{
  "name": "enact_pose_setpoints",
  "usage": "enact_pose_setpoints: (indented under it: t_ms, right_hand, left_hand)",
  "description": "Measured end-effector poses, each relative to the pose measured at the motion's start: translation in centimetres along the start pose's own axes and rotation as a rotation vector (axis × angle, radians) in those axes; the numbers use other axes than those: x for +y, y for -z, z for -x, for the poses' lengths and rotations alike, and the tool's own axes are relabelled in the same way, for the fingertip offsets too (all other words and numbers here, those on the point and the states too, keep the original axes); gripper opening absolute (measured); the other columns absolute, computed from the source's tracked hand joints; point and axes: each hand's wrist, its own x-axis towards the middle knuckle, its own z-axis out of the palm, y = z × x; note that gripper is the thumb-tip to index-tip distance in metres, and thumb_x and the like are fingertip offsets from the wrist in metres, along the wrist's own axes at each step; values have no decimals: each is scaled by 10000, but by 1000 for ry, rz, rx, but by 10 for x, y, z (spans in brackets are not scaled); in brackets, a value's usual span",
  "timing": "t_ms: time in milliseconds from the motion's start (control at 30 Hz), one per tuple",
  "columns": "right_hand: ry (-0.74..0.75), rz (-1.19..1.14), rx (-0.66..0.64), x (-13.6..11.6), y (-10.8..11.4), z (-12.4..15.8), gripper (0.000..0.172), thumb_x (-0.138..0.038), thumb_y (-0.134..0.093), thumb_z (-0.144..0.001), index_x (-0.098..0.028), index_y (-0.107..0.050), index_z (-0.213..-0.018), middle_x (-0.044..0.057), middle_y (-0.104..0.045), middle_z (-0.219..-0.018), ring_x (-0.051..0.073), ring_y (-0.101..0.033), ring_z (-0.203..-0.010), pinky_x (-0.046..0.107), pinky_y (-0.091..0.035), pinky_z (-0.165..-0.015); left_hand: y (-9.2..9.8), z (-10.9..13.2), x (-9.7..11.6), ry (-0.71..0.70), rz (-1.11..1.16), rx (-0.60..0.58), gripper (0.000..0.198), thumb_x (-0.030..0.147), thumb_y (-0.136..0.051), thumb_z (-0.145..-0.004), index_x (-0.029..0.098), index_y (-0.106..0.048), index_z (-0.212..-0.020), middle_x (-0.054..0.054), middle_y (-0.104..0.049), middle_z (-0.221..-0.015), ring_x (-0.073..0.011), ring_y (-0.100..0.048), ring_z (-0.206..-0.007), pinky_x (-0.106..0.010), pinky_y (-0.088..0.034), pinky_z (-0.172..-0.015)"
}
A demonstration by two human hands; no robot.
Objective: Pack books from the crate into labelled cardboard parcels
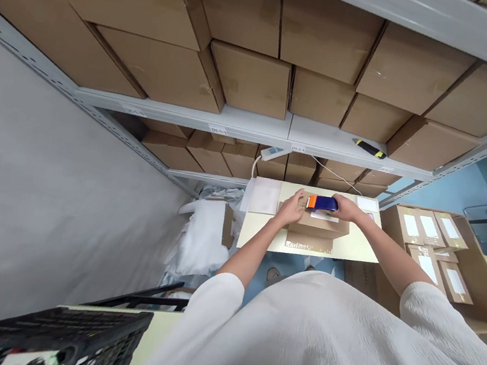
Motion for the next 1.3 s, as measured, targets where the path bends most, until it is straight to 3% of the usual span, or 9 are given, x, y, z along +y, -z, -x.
enact_pose_setpoints:
  t_ms: [100, 267, 400, 600, 733, 1067, 1167, 1300]
  right_hand:
    - [53, 14, 2, 1, 0, -1, 397, -430, -803, -921, -224, -645, -1222, 120, -792, -1208, 287, -737, -1037, 320, -511, -817]
    - [69, 38, -21, 4, -1, 0, 411, -441, -804, -912, -249, -660, -1246, 106, -806, -1211, 288, -750, -1031, 318, -505, -793]
    - [70, 21, -30, 7, 3, 1, 423, -467, -814, -897, -262, -675, -1239, 102, -815, -1175, 303, -761, -1002, 331, -496, -777]
    - [89, 22, -50, 25, 14, 11, 409, -469, -835, -877, -270, -677, -1198, 101, -812, -1170, 302, -755, -990, 329, -469, -758]
    - [58, 7, -42, 64, 19, 36, 405, -448, -852, -862, -265, -665, -1170, 106, -806, -1151, 304, -745, -978, 326, -458, -744]
    - [-67, -83, -43, 212, 2, 116, 352, -264, -865, -789, -242, -652, -1068, 118, -784, -1056, 287, -717, -909, 331, -481, -747]
    - [-65, -109, -53, 228, -12, 122, 375, -239, -862, -779, -237, -666, -1099, 116, -789, -1098, 285, -725, -945, 323, -507, -783]
    - [-31, -114, -38, 229, -26, 118, 394, -221, -826, -816, -212, -681, -1182, 142, -786, -1203, 287, -735, -1032, 313, -522, -823]
  left_hand:
    - [5, -3, 4, -28, -182, -126, 968, 160, -918, -695, 258, -558, -1589, -166, -610, -1644, -381, -499, -1602, -497, -352, -1340]
    - [9, -4, 1, -44, -377, -226, 993, 254, -907, -753, 240, -475, -1648, -189, -456, -1769, -358, -370, -1687, -467, -292, -1370]
    - [8, -5, 4, -33, -484, -283, 914, 251, -861, -801, 240, -483, -1633, -204, -465, -1759, -362, -350, -1696, -527, -190, -1401]
    - [6, -10, 12, -5, -570, -326, 923, 258, -870, -783, 245, -485, -1622, -208, -467, -1757, -375, -373, -1684, -561, -161, -1405]
    - [3, -13, 15, 25, -585, -324, 913, 238, -886, -761, 241, -521, -1598, -221, -467, -1754, -391, -382, -1678, -566, -160, -1403]
    - [2, -18, 21, 77, -748, -396, 941, 277, -879, -811, 254, -467, -1657, -203, -404, -1797, -379, -314, -1709, -559, -183, -1398]
    - [-1, -20, 21, 94, -740, -379, 956, 291, -899, -789, 259, -477, -1646, -209, -415, -1790, -387, -324, -1704, -554, -215, -1390]
    - [-3, -22, 22, 123, -751, -380, 954, 307, -898, -780, 260, -483, -1637, -201, -395, -1802, -385, -318, -1705, -528, -241, -1381]
